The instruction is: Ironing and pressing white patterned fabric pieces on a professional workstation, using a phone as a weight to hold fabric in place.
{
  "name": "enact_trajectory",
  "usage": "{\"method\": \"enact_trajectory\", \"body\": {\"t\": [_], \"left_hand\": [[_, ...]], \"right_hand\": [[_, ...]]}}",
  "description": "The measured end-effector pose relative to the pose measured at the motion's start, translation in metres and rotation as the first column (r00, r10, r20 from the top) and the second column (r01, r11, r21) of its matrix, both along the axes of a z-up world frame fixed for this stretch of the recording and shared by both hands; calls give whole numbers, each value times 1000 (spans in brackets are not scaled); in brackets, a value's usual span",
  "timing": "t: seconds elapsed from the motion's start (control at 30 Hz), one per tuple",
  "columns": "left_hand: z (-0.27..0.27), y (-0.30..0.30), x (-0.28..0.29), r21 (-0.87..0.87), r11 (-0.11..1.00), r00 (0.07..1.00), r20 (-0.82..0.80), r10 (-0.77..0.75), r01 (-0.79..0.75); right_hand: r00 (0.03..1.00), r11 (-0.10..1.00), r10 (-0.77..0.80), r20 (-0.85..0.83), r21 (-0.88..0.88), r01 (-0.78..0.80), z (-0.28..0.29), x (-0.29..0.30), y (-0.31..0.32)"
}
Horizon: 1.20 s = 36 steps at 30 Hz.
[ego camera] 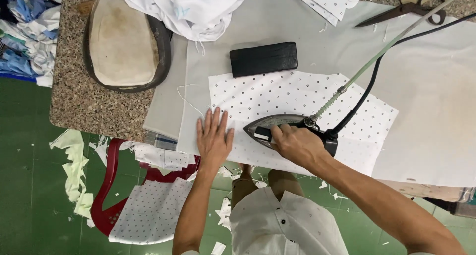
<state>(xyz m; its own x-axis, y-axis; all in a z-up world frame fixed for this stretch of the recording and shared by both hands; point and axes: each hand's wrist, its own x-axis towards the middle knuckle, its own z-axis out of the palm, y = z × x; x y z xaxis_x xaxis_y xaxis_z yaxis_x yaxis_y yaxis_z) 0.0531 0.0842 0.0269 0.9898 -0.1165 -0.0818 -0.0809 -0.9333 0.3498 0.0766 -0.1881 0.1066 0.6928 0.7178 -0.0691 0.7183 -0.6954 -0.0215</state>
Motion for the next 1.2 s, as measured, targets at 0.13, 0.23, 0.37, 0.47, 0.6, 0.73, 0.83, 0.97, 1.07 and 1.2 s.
{"method": "enact_trajectory", "body": {"t": [0.13, 0.23, 0.37, 0.47, 0.6, 0.73, 0.83, 0.97, 1.07, 1.2], "left_hand": [[-3, 16, 37, 83, 985, 904, 414, 105, -152], [16, -2, 87, 10, 996, 848, 526, 70, -88], [-7, -38, 153, -9, 954, 877, 396, -271, 299], [-25, -42, 192, 61, 922, 875, 297, -382, 382], [-16, -31, 213, 174, 956, 888, 362, -285, 236], [20, 1, 173, 135, 972, 907, 352, -229, 193], [30, 23, 116, 130, 974, 788, 573, -225, 184], [2, 33, 13, 183, 925, 676, 637, -370, 333], [4, 25, -52, 267, 853, 615, 601, -511, 449], [25, 16, -78, 347, 827, 555, 618, -557, 443]], "right_hand": [[999, 1000, -13, 30, -26, 14, -1, 4, 9], [998, 999, -25, 56, -20, 27, -9, 3, 9], [997, 998, -60, 39, -1, 60, -9, 3, 11], [997, 997, -79, 3, 1, 79, -3, 4, 15], [995, 996, -90, -34, -11, 89, 4, 6, 15], [997, 997, -76, -33, -22, 76, 6, 6, 14], [992, 998, -68, -106, -7, 68, 5, 9, 13], [987, 997, -67, -147, 18, 71, 9, 14, 13], [978, 996, -66, -199, 40, 75, 21, 16, 15], [993, 958, -101, -56, 265, 113, 26, 6, 13]]}}
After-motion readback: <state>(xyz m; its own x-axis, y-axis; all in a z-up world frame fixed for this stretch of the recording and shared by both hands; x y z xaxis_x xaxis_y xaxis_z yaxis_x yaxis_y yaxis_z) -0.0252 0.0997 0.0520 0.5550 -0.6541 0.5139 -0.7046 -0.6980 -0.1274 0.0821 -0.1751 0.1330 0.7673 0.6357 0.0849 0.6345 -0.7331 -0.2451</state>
